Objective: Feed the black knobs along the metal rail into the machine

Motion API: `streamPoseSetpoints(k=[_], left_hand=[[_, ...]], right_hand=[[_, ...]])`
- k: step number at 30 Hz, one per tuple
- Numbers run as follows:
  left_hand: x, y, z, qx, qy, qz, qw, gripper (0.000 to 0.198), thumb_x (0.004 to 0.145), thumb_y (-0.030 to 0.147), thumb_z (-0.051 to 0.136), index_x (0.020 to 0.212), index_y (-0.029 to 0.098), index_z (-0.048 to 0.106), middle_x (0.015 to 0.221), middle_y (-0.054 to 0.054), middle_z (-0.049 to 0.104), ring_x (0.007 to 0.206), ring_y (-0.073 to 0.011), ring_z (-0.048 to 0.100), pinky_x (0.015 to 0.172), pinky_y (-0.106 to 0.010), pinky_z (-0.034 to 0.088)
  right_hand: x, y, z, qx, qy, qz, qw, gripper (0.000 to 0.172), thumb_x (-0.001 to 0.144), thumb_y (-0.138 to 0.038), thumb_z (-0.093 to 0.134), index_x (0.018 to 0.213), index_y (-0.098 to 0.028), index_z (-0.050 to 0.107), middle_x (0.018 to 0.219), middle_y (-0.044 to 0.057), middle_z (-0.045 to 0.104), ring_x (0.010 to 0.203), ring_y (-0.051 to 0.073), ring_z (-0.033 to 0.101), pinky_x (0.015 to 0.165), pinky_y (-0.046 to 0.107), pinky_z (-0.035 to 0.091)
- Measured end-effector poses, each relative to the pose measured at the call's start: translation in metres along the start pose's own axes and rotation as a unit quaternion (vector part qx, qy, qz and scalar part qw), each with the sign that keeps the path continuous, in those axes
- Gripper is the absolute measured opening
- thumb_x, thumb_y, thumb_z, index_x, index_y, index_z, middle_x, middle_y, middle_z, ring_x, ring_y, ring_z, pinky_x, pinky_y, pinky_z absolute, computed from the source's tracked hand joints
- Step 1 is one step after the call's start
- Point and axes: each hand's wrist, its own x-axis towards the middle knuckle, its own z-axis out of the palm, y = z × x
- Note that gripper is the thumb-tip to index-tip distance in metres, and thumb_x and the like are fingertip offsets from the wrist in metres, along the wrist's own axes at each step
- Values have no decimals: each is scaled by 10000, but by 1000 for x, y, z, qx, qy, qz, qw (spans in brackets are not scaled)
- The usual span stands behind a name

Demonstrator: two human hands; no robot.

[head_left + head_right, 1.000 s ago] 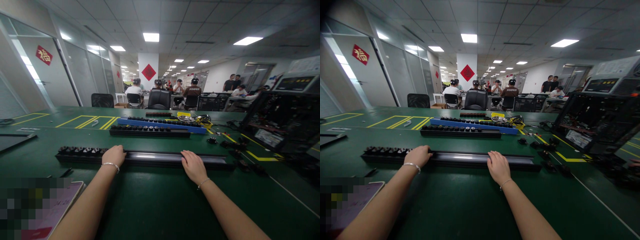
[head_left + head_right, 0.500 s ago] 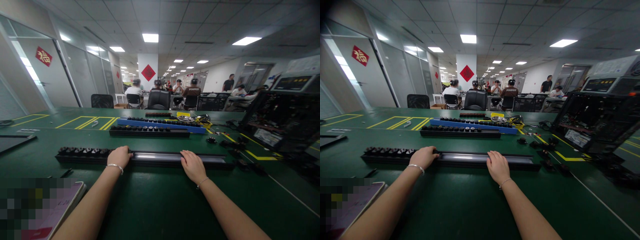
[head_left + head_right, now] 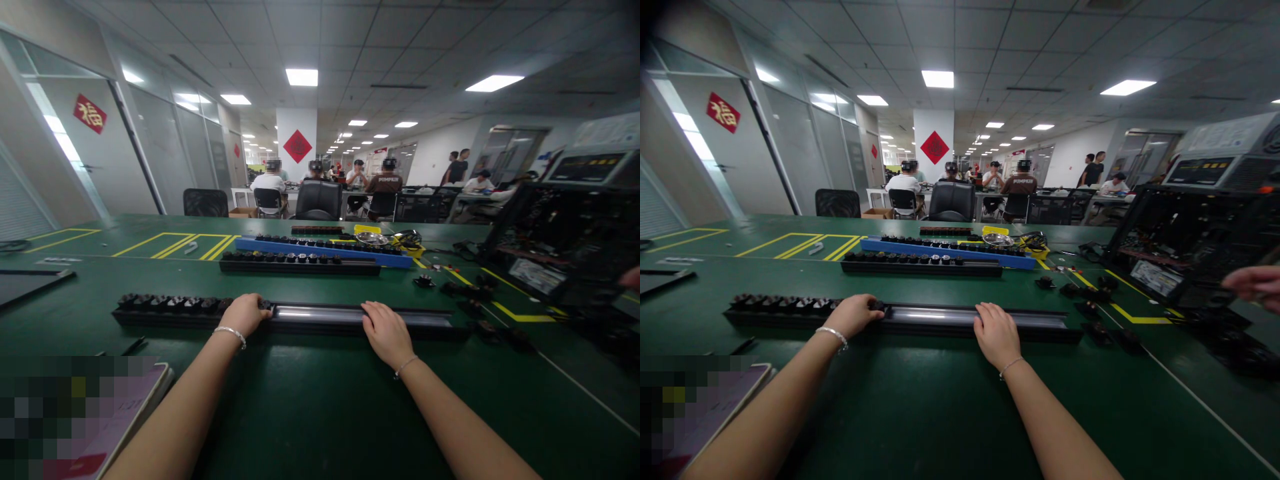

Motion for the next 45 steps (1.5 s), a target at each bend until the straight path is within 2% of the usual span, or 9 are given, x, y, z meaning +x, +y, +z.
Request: streamPoseSetpoints(k=[9, 24, 45], left_hand=[[1, -4, -3, 9, -47, -31, 998, 355, 720, 480, 546, 893, 205, 688, 954, -101, 705, 890, -234, 641, 717, -271, 458], [-2, 6, -3, -28, -47, 13, 998, 302, 721, 453, 538, 820, 224, 709, 867, -86, 713, 835, -228, 645, 679, -266, 458], [-8, 16, 0, -40, -19, 10, 999, 342, 715, 488, 525, 892, 246, 690, 927, -67, 711, 873, -229, 642, 707, -271, 460]], right_hand=[[-1, -1, -2, -1, 6, 0, 1000, 397, 884, -313, 329, 1158, -189, 588, 1226, 60, 577, 1162, 194, 467, 976, 350, 332], [0, -1, -3, 0, -3, 2, 1000, 406, 880, -307, 327, 1172, -188, 583, 1237, 70, 569, 1176, 199, 456, 971, 365, 338], [0, -2, -3, -4, -4, 0, 1000, 402, 874, -300, 340, 1172, -186, 584, 1226, 73, 576, 1170, 198, 462, 960, 365, 352]])
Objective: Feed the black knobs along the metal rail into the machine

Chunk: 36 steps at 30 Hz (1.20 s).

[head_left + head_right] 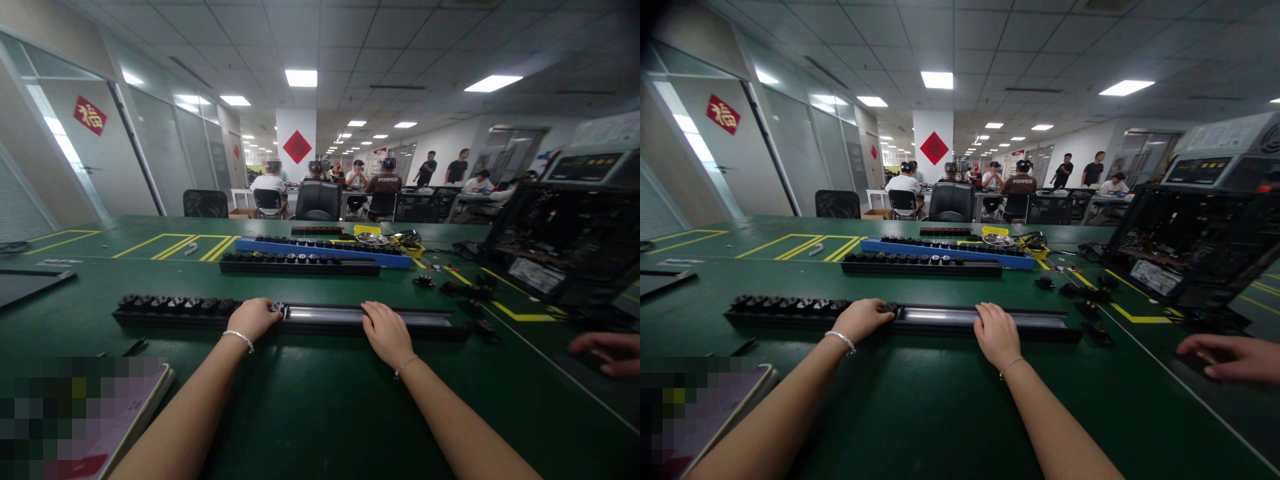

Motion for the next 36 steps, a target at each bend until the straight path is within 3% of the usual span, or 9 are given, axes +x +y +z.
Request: streamPoseSetpoints(k=[12, 36], left_hand=[[-5, 14, 8, -4, 16, -3, 1000, 380, 739, 507, 503, 955, 248, 677, 966, -71, 704, 904, -229, 635, 707, -268, 459], [-6, 19, 20, -27, 36, 10, 999, 420, 749, 551, 498, 998, 260, 669, 1005, -49, 699, 922, -224, 628, 722, -272, 456]], right_hand=[[0, -1, 0, 3, -5, 6, 1000, 408, 880, -308, 328, 1175, -183, 579, 1234, 67, 571, 1178, 195, 453, 965, 366, 345], [0, 1, 2, 0, 0, -1, 1000, 410, 881, -313, 325, 1176, -181, 576, 1234, 67, 570, 1177, 197, 451, 965, 365, 341]])
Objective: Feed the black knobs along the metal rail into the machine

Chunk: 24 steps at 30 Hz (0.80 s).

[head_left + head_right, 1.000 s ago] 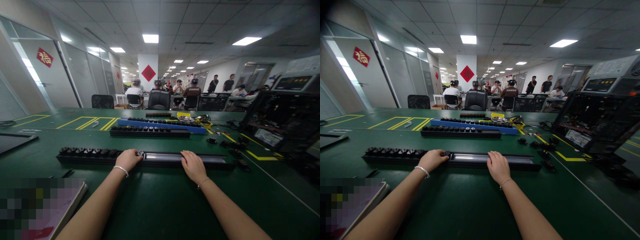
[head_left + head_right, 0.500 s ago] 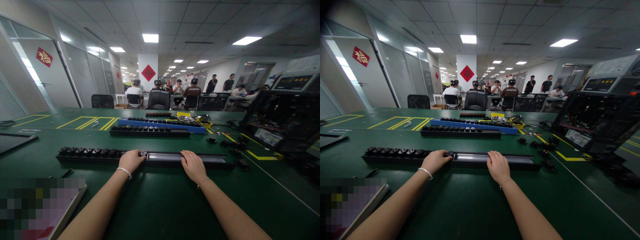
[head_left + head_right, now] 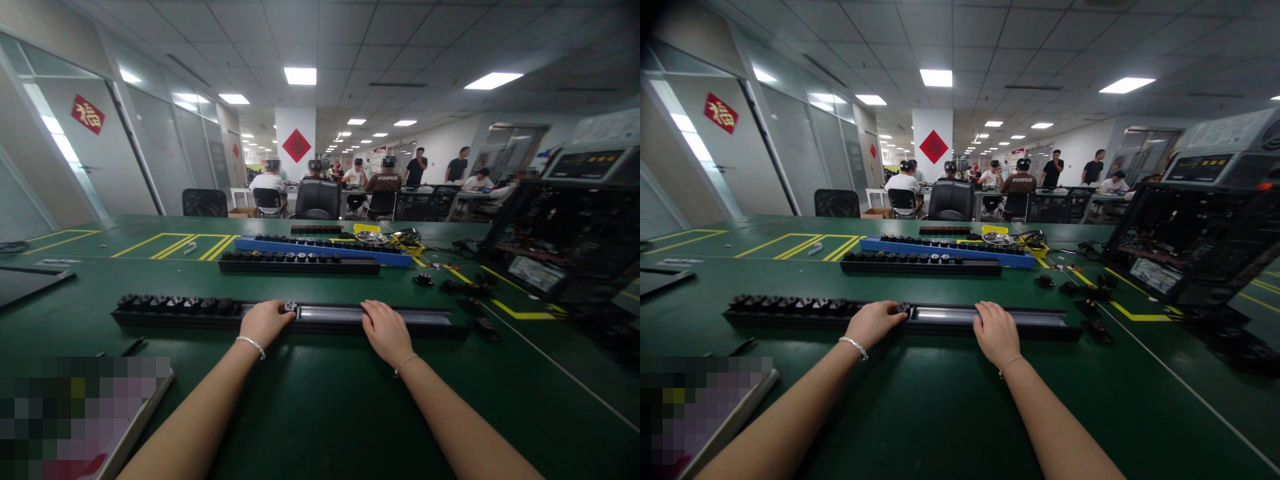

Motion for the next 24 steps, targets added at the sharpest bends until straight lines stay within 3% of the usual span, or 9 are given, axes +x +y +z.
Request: streamPoseSetpoints(k=[24], left_hand=[[-2, 5, 4, -35, 2, 16, 999, 378, 762, 514, 515, 1005, 270, 670, 1028, -32, 698, 939, -218, 628, 752, -277, 452]], right_hand=[[0, -1, -2, 7, -4, 5, 1000, 414, 884, -312, 322, 1180, -172, 576, 1242, 70, 565, 1181, 206, 449, 965, 375, 339]])
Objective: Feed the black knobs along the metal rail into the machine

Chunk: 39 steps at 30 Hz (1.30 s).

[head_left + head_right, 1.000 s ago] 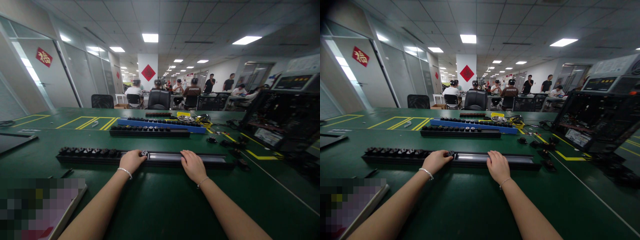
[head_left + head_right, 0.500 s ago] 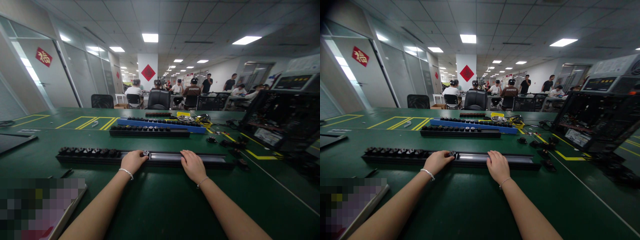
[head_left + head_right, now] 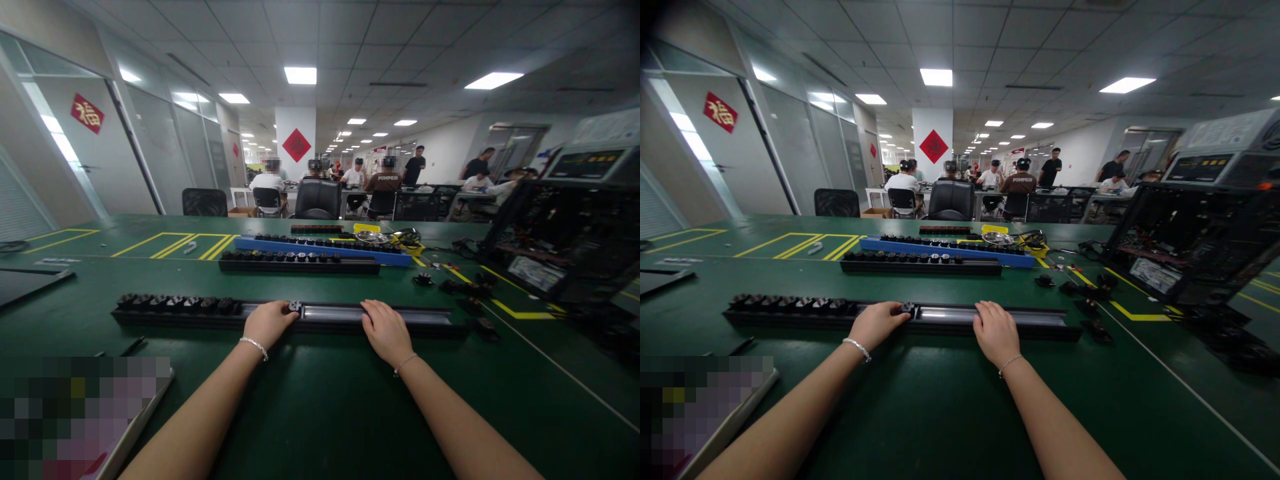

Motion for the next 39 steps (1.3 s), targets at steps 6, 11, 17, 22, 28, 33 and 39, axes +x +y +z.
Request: streamPoseSetpoints(k=[6, 11, 17, 22, 28, 33, 39], left_hand=[[1, -1, 3, -5, 3, 9, 1000, 392, 765, 513, 511, 1025, 262, 662, 1013, -35, 701, 929, -220, 629, 750, -290, 460], [1, -1, 4, -15, 3, 19, 1000, 391, 765, 501, 513, 1021, 247, 664, 1009, -38, 702, 928, -220, 629, 768, -299, 462], [-1, 2, 4, -13, 4, 25, 1000, 380, 773, 487, 509, 1023, 245, 663, 1012, -47, 701, 936, -227, 629, 790, -308, 461], [-2, 2, 4, -7, 10, 30, 999, 380, 779, 476, 506, 1036, 241, 655, 1007, -53, 700, 937, -231, 630, 790, -311, 462], [-2, 3, 6, -12, 9, 42, 999, 355, 795, 455, 496, 1039, 251, 652, 998, -43, 702, 920, -226, 634, 788, -312, 466], [-3, 4, 11, -39, 14, 62, 997, 344, 797, 403, 516, 1088, 247, 613, 1041, -23, 690, 956, -201, 626, 840, -280, 450], [-4, 5, 12, -53, 9, 69, 996, 337, 809, 365, 505, 1110, 233, 580, 1064, -24, 683, 982, -202, 620, 870, -290, 444]], right_hand=[[0, -2, -1, 2, 2, 2, 1000, 408, 884, -310, 325, 1172, -172, 579, 1233, 72, 570, 1177, 205, 452, 966, 373, 337], [-1, -1, 1, 1, 17, -9, 1000, 396, 882, -298, 335, 1167, -176, 582, 1225, 71, 576, 1167, 206, 462, 960, 381, 346], [0, 1, 4, 3, 59, -41, 997, 358, 868, -267, 367, 1120, -178, 605, 1172, 81, 606, 1120, 205, 498, 945, 379, 364], [-1, -6, 5, 19, 69, -89, 993, 338, 864, -265, 386, 1105, -178, 606, 1146, 80, 618, 1105, 206, 505, 954, 380, 364], [-4, -27, 8, 70, 9, -168, 983, 331, 862, -268, 400, 1122, -186, 588, 1146, 68, 615, 1095, 177, 505, 952, 346, 369], [-4, -43, 6, 72, -36, -171, 982, 352, 860, -292, 408, 1159, -190, 563, 1157, 69, 607, 1095, 177, 500, 951, 352, 346], [-2, -52, 0, 76, -75, -144, 984, 398, 852, -283, 410, 1232, -233, 515, 1154, 54, 611, 1076, 180, 505, 944, 364, 314]])
